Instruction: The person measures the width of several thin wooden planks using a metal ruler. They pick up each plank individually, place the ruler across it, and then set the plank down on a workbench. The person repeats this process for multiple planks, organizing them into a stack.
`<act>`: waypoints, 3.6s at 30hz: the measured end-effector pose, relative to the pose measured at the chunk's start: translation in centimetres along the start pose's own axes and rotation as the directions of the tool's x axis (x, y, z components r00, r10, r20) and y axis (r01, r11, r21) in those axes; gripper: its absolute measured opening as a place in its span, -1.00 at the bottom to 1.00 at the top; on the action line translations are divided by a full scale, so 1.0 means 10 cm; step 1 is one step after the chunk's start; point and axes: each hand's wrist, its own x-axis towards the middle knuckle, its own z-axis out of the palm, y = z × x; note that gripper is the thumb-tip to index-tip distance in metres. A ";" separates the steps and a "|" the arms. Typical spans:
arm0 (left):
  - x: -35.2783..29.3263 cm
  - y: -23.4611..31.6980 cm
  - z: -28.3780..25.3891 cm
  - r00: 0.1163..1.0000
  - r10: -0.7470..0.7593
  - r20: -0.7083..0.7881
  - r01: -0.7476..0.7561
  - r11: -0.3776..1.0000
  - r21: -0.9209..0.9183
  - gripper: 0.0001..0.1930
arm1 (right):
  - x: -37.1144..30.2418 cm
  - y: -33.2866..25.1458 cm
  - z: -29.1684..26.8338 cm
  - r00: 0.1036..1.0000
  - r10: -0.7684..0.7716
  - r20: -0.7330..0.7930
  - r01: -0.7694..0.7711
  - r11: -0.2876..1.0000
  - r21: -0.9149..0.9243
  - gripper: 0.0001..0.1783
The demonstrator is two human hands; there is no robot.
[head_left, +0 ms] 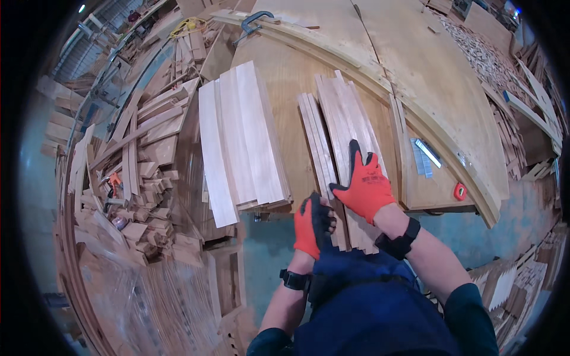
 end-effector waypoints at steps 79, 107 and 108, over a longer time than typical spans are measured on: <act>-0.15 0.16 1.08 0.814 0.558 0.161 -0.229 0.054 0.972 0.11 | 0.05 1.58 0.44 0.994 -0.034 0.106 -0.015 0.902 0.431 -0.49; -0.18 0.21 1.11 0.831 0.543 0.122 -0.202 0.090 0.975 -0.04 | -0.19 1.16 -0.13 0.999 -0.027 0.020 0.023 0.981 0.195 -0.37; -0.17 0.21 1.12 0.841 0.529 0.114 -0.191 0.093 0.977 -0.04 | -0.15 1.14 -0.10 0.999 -0.013 0.048 0.010 0.997 0.072 -0.34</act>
